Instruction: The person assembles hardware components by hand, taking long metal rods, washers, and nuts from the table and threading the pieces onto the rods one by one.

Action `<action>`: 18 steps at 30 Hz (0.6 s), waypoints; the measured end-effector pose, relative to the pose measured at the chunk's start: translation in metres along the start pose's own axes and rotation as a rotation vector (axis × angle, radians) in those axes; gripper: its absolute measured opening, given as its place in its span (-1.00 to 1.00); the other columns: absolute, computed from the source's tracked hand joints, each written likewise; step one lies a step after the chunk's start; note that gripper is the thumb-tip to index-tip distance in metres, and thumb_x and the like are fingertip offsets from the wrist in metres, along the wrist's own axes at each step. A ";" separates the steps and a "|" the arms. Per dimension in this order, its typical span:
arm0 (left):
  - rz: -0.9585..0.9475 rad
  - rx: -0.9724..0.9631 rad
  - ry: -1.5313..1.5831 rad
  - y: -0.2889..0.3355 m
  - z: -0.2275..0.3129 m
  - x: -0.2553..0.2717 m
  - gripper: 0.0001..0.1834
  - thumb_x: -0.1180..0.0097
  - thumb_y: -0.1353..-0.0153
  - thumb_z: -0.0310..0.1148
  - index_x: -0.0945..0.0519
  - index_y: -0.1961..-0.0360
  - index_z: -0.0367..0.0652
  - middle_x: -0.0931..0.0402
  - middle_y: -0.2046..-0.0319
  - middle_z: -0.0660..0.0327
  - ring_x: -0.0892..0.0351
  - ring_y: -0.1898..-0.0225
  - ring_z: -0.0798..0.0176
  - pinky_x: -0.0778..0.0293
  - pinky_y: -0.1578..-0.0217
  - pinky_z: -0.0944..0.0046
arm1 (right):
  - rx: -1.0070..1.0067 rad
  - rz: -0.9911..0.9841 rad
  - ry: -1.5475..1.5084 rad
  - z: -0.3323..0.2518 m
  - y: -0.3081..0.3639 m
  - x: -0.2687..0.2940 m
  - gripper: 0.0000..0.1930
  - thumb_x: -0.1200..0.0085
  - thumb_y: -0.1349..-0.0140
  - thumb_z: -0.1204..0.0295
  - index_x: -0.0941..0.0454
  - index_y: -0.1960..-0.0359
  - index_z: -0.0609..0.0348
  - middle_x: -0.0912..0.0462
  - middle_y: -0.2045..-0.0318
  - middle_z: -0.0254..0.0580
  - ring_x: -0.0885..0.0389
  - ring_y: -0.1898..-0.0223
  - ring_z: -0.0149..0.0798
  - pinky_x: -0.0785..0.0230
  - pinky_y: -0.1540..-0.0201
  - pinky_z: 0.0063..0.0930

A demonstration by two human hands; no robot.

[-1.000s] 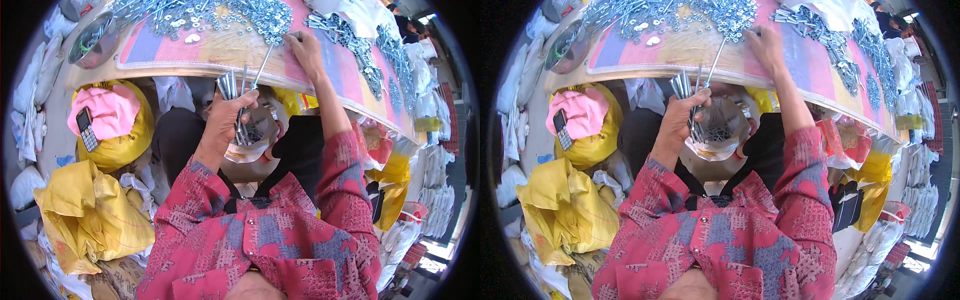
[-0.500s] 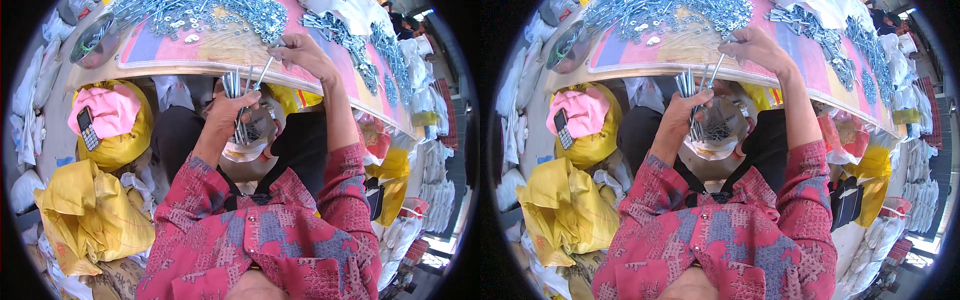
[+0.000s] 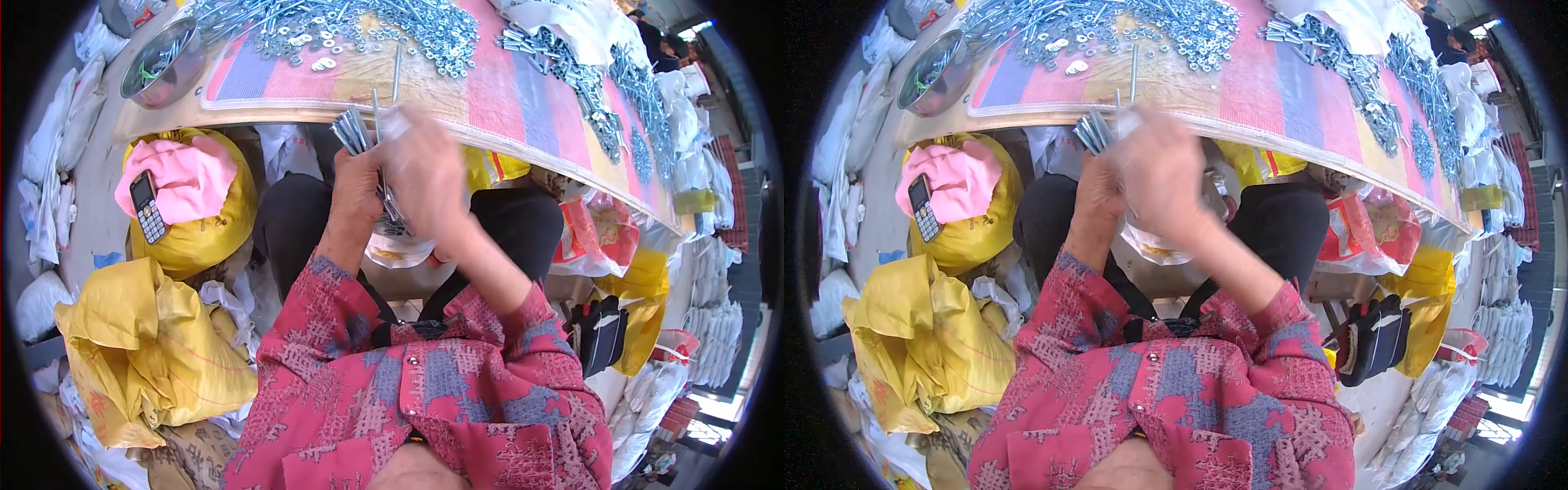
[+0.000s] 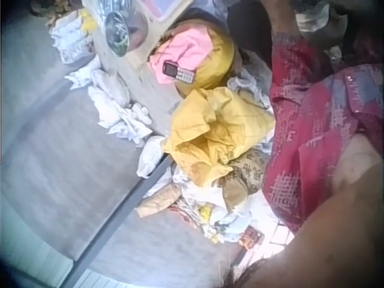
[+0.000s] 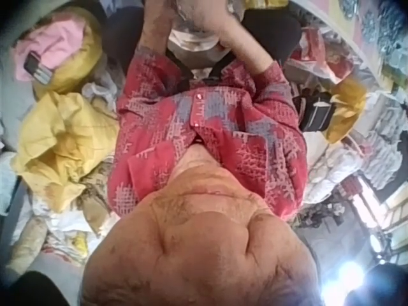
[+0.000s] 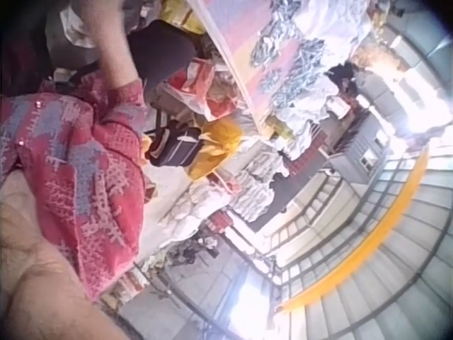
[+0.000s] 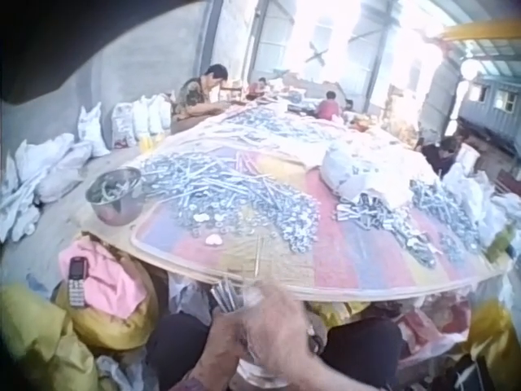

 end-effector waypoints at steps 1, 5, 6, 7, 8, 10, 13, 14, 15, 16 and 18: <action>-0.005 -0.067 -0.170 -0.007 -0.009 0.005 -0.85 -0.24 -0.13 -0.44 -0.58 0.31 -0.28 -0.56 0.45 0.13 -0.47 0.59 0.39 -0.36 0.62 0.40 | 0.055 0.088 -0.133 -0.029 0.006 -0.005 -0.78 -0.05 0.06 0.53 -0.60 0.32 0.23 -0.61 0.21 0.03 -0.55 0.03 0.06 -0.35 -0.05 -0.01; 0.108 0.068 0.170 0.010 0.011 -0.020 -0.87 -0.18 -0.17 -0.42 -0.58 0.29 -0.25 -0.57 0.38 0.10 -0.53 0.51 0.34 -0.43 0.53 0.31 | 0.131 0.093 -0.219 -0.051 -0.011 0.018 -0.84 -0.11 0.11 0.54 -0.48 0.44 0.26 -0.58 0.14 0.17 -0.55 0.14 0.10 -0.36 0.00 0.01; 0.179 0.031 0.398 0.012 0.009 -0.021 -0.91 -0.21 -0.14 -0.47 -0.58 0.33 -0.23 -0.56 0.44 0.15 -0.47 0.62 0.37 -0.34 0.65 0.37 | 0.081 0.154 -0.059 -0.014 -0.017 0.009 -0.79 -0.11 0.11 0.51 -0.49 0.38 0.31 -0.55 0.05 0.16 -0.54 0.11 0.11 -0.35 0.00 -0.03; -0.059 0.004 0.002 0.005 0.006 -0.013 -0.84 -0.05 -0.27 -0.37 -0.56 0.24 -0.25 -0.56 0.30 0.13 -0.54 0.41 0.34 -0.44 0.51 0.30 | -0.082 0.028 0.240 0.021 -0.018 0.006 -0.75 -0.08 0.09 0.49 -0.52 0.31 0.32 -0.52 -0.01 0.10 -0.52 0.05 0.10 -0.34 -0.03 -0.08; -0.051 0.035 0.083 0.006 0.009 -0.016 -0.88 -0.13 -0.17 -0.50 -0.59 0.27 -0.29 -0.58 0.38 0.15 -0.54 0.47 0.35 -0.43 0.53 0.36 | -0.171 -0.047 0.255 0.027 -0.008 -0.001 -0.75 -0.07 0.06 0.49 -0.53 0.29 0.32 -0.53 0.01 0.10 -0.52 0.06 0.11 -0.36 -0.03 -0.09; -0.041 0.059 0.165 0.006 0.003 -0.020 -0.85 -0.22 -0.06 -0.62 -0.61 0.29 -0.32 -0.59 0.46 0.17 -0.54 0.53 0.37 -0.43 0.54 0.42 | -0.074 -0.014 0.094 0.006 0.000 -0.006 -0.77 -0.04 0.01 0.51 -0.55 0.28 0.33 -0.56 0.07 0.10 -0.54 0.09 0.13 -0.39 -0.02 -0.12; -0.047 -0.092 0.001 0.027 0.016 -0.007 -0.74 -0.14 -0.11 -0.55 -0.57 0.13 -0.25 -0.57 0.35 0.22 -0.54 0.40 0.41 -0.46 0.36 0.44 | 0.081 0.101 -0.101 -0.035 0.001 -0.001 -0.82 -0.05 0.00 0.54 -0.55 0.33 0.33 -0.58 0.14 0.10 -0.56 0.08 0.11 -0.40 -0.02 -0.15; -0.007 -0.115 0.154 0.022 0.007 -0.009 -0.77 -0.15 -0.09 -0.57 -0.59 0.18 -0.27 -0.58 0.35 0.20 -0.52 0.43 0.41 -0.40 0.45 0.44 | 0.068 0.115 -0.095 -0.028 -0.001 -0.001 -0.84 -0.07 0.02 0.55 -0.55 0.36 0.32 -0.59 0.17 0.08 -0.55 0.06 0.08 -0.39 -0.03 -0.16; 0.035 -0.139 0.307 0.017 -0.002 -0.010 -0.80 -0.16 -0.07 -0.59 -0.60 0.23 -0.29 -0.59 0.35 0.17 -0.50 0.47 0.42 -0.34 0.54 0.44 | 0.056 0.128 -0.089 -0.019 -0.002 0.000 -0.86 -0.09 0.04 0.57 -0.56 0.39 0.31 -0.60 0.20 0.07 -0.55 0.04 0.05 -0.39 -0.04 -0.17; -0.007 0.039 0.084 0.014 0.015 -0.016 -0.85 -0.15 -0.07 -0.58 -0.61 0.28 -0.31 -0.60 0.32 0.12 -0.51 0.46 0.41 -0.33 0.59 0.40 | -0.089 0.019 0.176 0.013 -0.012 0.011 -0.85 -0.10 0.06 0.56 -0.55 0.39 0.32 -0.59 0.18 0.07 -0.55 0.07 0.07 -0.39 -0.02 -0.19; 0.011 0.064 0.017 0.013 0.014 -0.016 -0.84 -0.14 -0.13 -0.55 -0.61 0.23 -0.25 -0.59 0.28 0.19 -0.56 0.36 0.35 -0.43 0.44 0.36 | -0.086 0.014 0.149 0.014 0.003 0.002 -0.78 -0.08 0.05 0.55 -0.55 0.30 0.31 -0.58 0.14 0.07 -0.54 0.04 0.08 -0.37 -0.04 -0.15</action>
Point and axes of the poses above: each hand's wrist, its own y-axis away from the middle knuckle, its own x-axis out of the back of the hand, z = x × y, the point moved 1 cm from there along -y, towards the middle knuckle
